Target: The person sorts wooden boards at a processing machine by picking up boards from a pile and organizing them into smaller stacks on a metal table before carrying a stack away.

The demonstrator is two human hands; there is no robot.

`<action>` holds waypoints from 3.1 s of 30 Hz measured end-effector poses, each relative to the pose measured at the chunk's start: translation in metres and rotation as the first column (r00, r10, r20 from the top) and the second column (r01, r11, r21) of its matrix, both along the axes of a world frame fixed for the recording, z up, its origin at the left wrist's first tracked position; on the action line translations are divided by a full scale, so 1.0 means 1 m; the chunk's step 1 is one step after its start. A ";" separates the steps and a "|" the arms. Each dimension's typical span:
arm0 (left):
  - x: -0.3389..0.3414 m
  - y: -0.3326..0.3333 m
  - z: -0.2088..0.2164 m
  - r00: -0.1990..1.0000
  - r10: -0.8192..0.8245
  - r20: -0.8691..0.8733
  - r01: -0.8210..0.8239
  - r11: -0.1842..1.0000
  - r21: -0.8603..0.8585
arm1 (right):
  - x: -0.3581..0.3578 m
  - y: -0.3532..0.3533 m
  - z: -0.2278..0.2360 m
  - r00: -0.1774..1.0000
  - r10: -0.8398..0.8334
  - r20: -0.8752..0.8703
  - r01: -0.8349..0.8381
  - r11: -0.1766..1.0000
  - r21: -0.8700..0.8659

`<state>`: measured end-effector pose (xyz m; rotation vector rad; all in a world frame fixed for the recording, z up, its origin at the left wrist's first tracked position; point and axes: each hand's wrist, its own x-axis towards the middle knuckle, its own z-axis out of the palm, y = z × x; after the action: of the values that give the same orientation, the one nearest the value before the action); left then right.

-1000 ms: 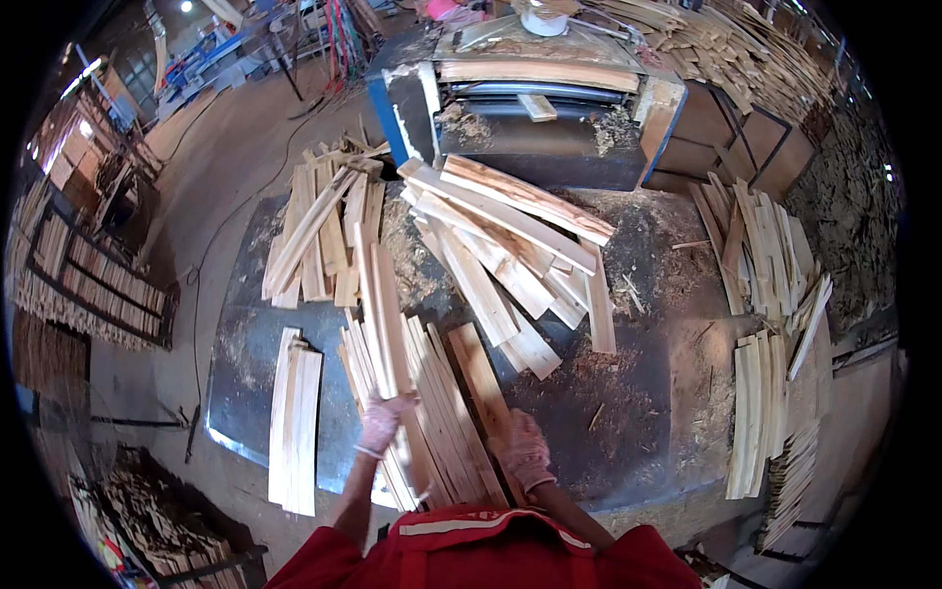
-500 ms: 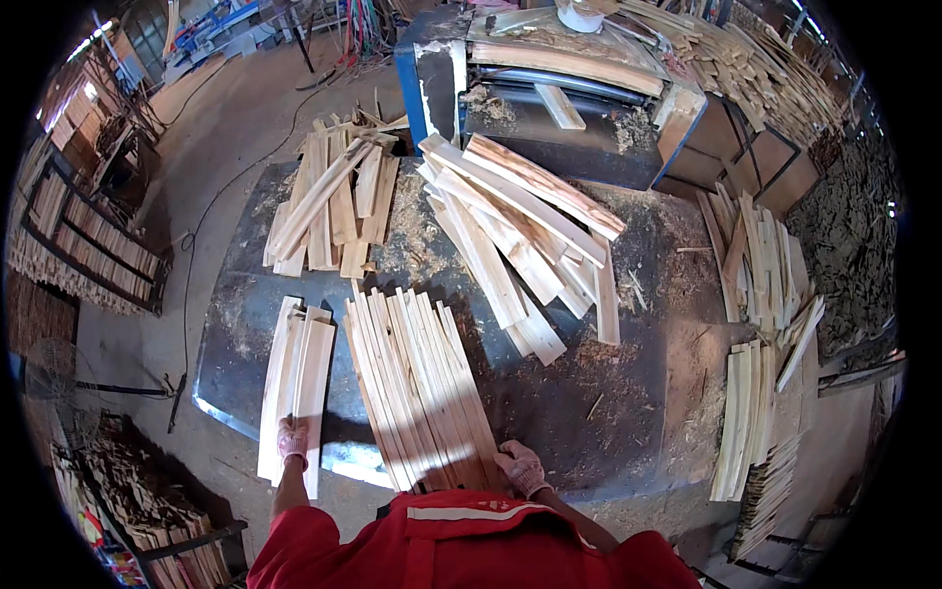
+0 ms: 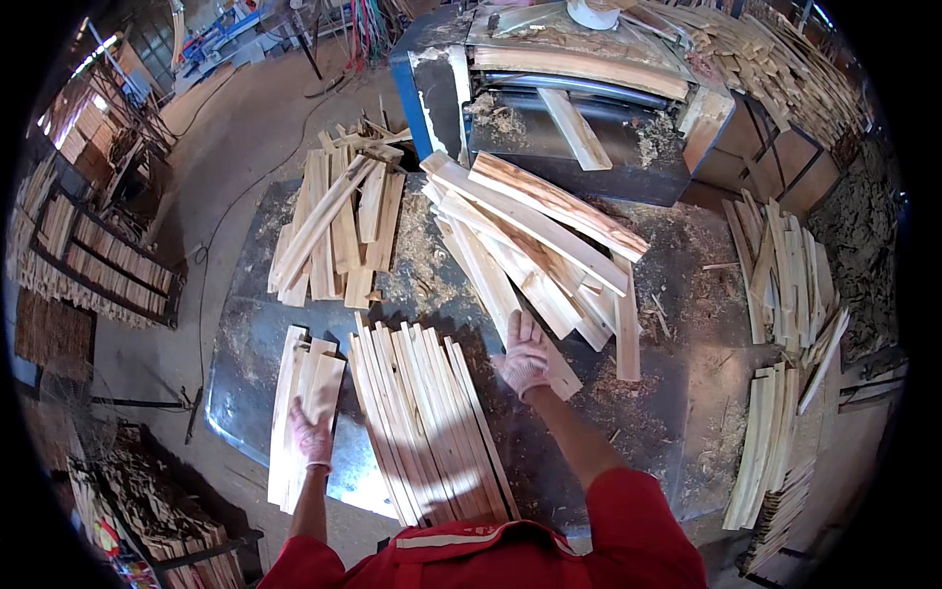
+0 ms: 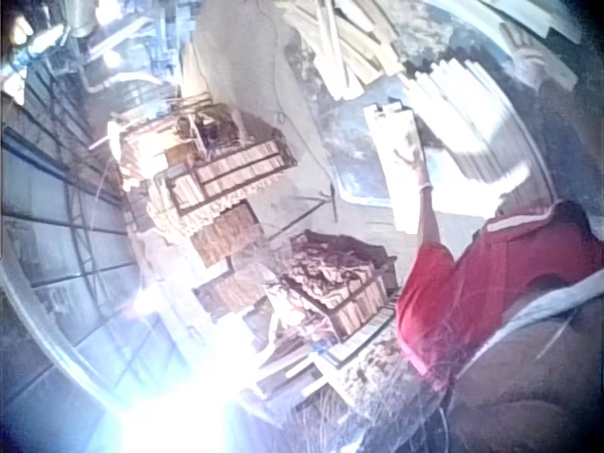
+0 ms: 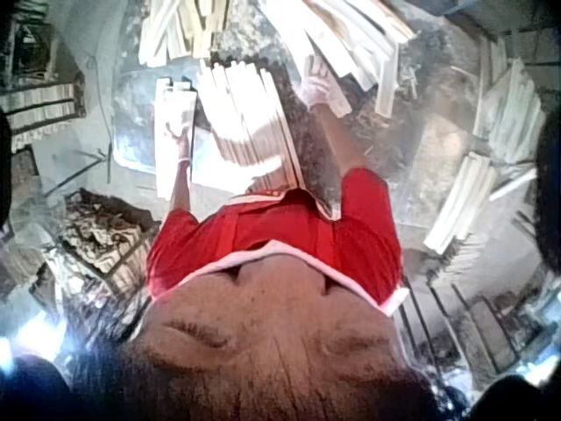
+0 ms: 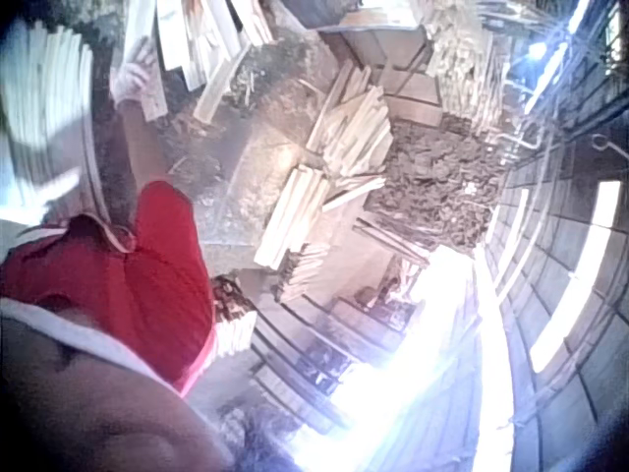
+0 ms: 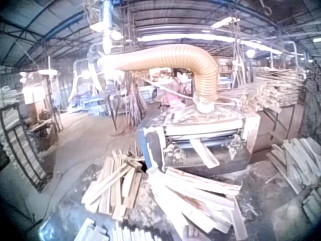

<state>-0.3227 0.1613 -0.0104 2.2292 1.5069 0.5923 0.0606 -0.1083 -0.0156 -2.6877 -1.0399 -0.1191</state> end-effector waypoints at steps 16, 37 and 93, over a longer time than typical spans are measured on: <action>0.311 -0.135 0.055 0.587 0.541 0.603 0.779 -0.175 -0.602 | 0.052 -0.007 0.085 0.954 0.031 -0.298 0.043 0.970 0.240; 0.139 -0.069 0.073 0.599 0.395 0.697 0.730 0.088 -0.677 | -0.008 -0.140 0.030 0.982 -0.036 -0.188 -0.026 0.947 -0.320; 0.326 -0.129 0.070 0.608 -0.163 0.777 0.788 0.244 -0.565 | -0.025 -0.089 0.033 0.906 -0.032 -0.423 0.238 0.864 0.445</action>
<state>0.0029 0.0320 0.0591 1.2745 0.3997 0.1070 0.0355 -0.1968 0.0170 -2.1856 -0.5873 0.1300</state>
